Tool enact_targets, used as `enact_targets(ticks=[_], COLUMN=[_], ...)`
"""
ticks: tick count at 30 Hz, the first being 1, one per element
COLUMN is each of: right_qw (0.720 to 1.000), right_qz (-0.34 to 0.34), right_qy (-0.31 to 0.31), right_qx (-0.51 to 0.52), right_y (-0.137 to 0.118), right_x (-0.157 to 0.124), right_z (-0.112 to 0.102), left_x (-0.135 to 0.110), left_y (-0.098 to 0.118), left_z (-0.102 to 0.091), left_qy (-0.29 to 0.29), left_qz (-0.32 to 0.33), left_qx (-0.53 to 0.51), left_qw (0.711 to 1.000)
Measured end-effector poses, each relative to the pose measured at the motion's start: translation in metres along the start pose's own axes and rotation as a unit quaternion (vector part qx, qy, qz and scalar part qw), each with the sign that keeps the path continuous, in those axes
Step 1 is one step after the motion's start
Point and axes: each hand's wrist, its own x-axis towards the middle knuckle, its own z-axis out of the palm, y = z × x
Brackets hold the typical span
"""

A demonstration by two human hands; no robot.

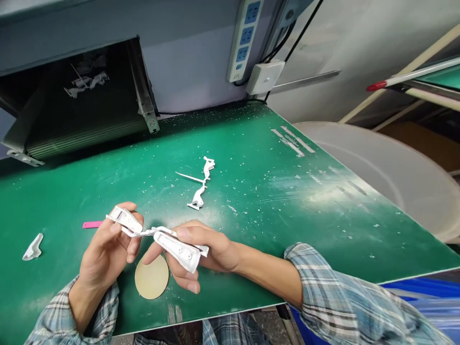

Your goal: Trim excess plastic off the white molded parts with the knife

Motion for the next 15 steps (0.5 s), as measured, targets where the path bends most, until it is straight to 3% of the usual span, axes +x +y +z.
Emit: enact_targets(ticks=[15], right_qw=[1.0], right_qz=[0.006], right_qy=[0.001], right_qx=[0.009], right_y=[0.0003], right_x=[-0.0003], right_z=[0.0014], left_x=[0.0023], left_y=[-0.0013], left_z=[-0.0013], left_qy=[-0.015], left_qz=[0.0], left_qx=[-0.007], left_qw=[1.0])
